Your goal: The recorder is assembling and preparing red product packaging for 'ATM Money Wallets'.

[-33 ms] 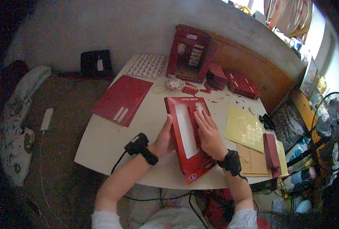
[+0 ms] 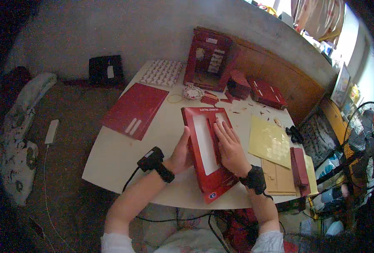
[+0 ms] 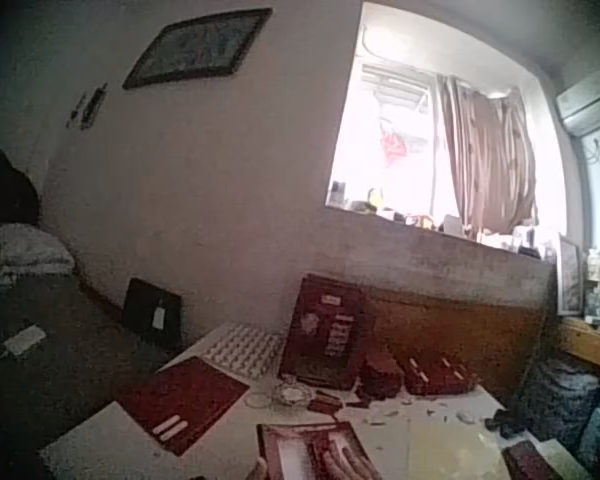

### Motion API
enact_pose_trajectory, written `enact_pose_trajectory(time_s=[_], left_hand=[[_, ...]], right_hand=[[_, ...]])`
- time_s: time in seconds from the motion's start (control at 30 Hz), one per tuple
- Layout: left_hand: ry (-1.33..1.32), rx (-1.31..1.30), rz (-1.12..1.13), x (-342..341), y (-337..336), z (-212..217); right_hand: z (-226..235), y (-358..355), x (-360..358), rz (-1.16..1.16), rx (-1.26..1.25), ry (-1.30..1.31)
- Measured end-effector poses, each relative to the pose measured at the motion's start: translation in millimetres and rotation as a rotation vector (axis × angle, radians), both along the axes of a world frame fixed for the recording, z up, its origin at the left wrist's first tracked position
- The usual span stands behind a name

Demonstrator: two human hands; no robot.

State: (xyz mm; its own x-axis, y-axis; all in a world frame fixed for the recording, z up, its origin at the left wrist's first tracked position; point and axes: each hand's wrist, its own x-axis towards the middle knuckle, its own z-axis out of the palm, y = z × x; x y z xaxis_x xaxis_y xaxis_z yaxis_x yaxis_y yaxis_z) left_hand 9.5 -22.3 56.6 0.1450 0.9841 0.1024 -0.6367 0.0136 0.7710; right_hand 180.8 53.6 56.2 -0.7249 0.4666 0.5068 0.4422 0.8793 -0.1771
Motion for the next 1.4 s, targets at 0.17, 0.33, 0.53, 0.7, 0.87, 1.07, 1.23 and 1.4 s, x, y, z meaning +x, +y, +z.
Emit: enact_pose_trajectory(time_s=[0.17,0.33,0.53,0.7,0.87,1.07,1.23,1.4], left_hand=[[-0.020,-0.007,-0.015,-1,3,-5],[-0.021,0.050,0.027,2,2,-1],[0.104,-0.107,0.021,2,-3,10],[0.139,-0.125,0.007,6,-4,14],[0.489,0.229,0.124,18,-8,2],[0.326,0.046,-0.009,28,1,-12],[0.127,-0.082,0.003,23,-2,3],[0.208,-0.080,0.132,20,5,-10]], right_hand=[[2,-1,2,-0.003,0.021,-0.010],[1,1,1,0.017,0.007,0.009],[2,0,2,0.140,-0.289,0.217],[4,-5,1,-0.014,-0.389,0.280],[19,-8,1,-0.139,-0.680,0.312],[1,10,8,-0.110,-0.423,0.281],[1,8,6,-0.112,-0.413,0.268],[1,2,2,-0.112,-0.162,0.247]])
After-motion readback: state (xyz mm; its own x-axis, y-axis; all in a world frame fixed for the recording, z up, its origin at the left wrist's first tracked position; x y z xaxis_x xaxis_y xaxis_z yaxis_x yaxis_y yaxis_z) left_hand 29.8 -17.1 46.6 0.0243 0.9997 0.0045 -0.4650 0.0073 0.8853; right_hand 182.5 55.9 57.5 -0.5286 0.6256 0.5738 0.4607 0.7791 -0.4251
